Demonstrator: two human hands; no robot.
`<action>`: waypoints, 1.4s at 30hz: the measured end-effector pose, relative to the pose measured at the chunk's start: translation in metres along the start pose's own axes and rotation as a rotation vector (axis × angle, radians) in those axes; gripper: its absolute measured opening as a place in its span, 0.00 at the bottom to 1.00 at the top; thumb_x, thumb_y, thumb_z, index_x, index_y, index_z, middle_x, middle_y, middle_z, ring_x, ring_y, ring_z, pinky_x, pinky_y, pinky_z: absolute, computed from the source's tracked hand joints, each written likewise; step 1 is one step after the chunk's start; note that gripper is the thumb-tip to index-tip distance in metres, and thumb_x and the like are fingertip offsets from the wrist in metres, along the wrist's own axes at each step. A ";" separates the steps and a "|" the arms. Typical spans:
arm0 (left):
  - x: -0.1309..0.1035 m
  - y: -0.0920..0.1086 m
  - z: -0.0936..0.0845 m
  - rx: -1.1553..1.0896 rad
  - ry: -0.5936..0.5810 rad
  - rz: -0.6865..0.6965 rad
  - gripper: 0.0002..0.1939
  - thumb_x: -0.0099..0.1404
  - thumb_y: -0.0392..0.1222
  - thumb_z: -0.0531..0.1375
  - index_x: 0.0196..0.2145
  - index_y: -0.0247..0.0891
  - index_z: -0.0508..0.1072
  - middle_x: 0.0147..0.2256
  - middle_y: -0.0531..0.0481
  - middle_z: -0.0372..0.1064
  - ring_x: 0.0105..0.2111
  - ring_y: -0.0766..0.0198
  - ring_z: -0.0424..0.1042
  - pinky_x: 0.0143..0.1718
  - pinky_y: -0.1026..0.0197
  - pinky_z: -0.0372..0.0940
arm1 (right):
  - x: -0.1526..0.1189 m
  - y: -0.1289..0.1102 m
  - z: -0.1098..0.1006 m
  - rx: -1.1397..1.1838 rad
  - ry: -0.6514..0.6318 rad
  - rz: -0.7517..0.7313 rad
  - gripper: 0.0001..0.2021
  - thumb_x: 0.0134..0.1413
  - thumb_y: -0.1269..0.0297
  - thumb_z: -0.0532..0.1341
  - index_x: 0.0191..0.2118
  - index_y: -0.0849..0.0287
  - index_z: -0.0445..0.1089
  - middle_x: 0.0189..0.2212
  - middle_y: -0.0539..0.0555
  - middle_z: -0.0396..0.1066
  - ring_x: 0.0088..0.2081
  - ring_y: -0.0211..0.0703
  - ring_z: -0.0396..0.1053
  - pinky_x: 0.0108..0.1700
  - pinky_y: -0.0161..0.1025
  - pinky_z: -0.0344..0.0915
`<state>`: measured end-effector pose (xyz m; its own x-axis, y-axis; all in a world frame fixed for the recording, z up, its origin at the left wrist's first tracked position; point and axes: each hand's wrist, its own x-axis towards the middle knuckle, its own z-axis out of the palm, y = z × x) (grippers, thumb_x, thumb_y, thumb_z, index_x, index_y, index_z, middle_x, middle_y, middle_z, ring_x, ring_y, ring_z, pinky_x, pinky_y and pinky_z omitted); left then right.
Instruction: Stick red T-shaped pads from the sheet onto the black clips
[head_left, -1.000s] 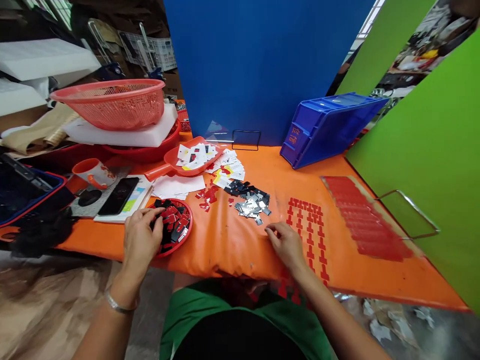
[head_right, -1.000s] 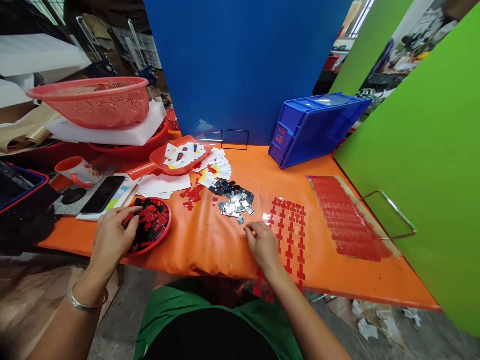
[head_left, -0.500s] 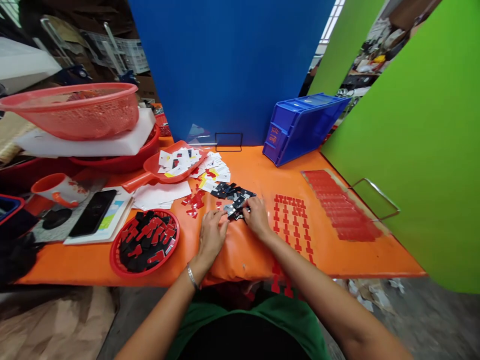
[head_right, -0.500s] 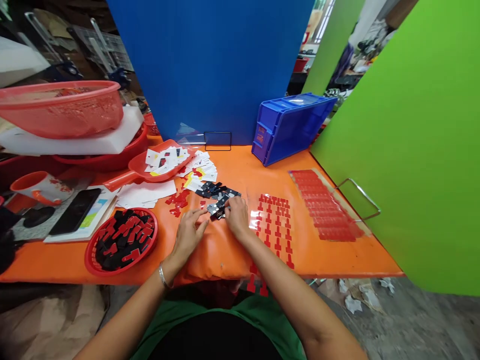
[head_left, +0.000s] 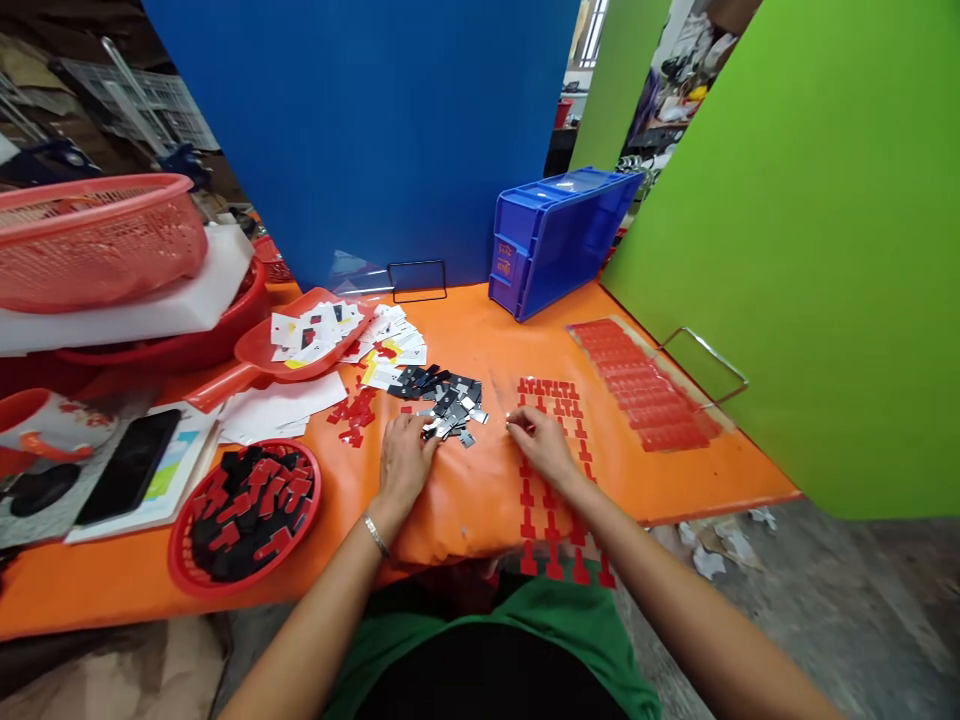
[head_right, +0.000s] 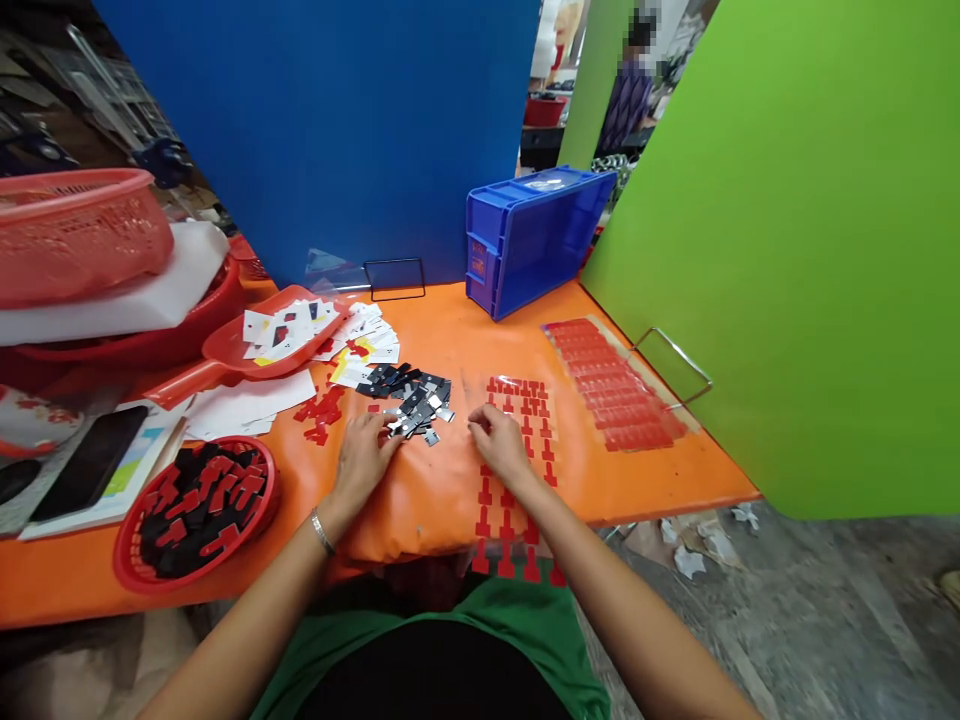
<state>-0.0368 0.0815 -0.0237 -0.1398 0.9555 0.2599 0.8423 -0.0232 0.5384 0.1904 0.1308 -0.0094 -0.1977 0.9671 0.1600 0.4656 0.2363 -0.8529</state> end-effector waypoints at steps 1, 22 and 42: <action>0.002 -0.001 0.000 0.028 -0.017 -0.003 0.15 0.60 0.41 0.61 0.45 0.37 0.71 0.40 0.43 0.67 0.43 0.52 0.65 0.47 0.52 0.62 | -0.001 0.004 -0.008 -0.006 0.011 0.005 0.05 0.49 0.64 0.56 0.29 0.57 0.67 0.27 0.52 0.71 0.30 0.42 0.67 0.33 0.38 0.62; 0.023 0.045 0.009 -1.145 -0.321 -0.628 0.13 0.52 0.41 0.66 0.34 0.33 0.72 0.28 0.48 0.74 0.29 0.63 0.74 0.35 0.60 0.71 | 0.048 0.082 -0.084 -0.432 0.102 0.155 0.05 0.45 0.72 0.59 0.26 0.61 0.73 0.29 0.56 0.73 0.33 0.44 0.69 0.36 0.36 0.62; 0.086 0.157 0.109 -1.229 -0.471 -0.707 0.05 0.62 0.26 0.56 0.30 0.31 0.66 0.23 0.49 0.69 0.22 0.69 0.72 0.31 0.64 0.71 | 0.046 0.078 -0.083 -0.541 0.109 0.130 0.08 0.48 0.73 0.57 0.28 0.59 0.74 0.31 0.57 0.70 0.34 0.46 0.67 0.36 0.39 0.60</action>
<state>0.1397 0.1921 -0.0040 0.0566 0.8740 -0.4827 -0.3132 0.4746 0.8226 0.2894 0.2018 -0.0273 -0.0327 0.9888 0.1459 0.8617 0.1019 -0.4971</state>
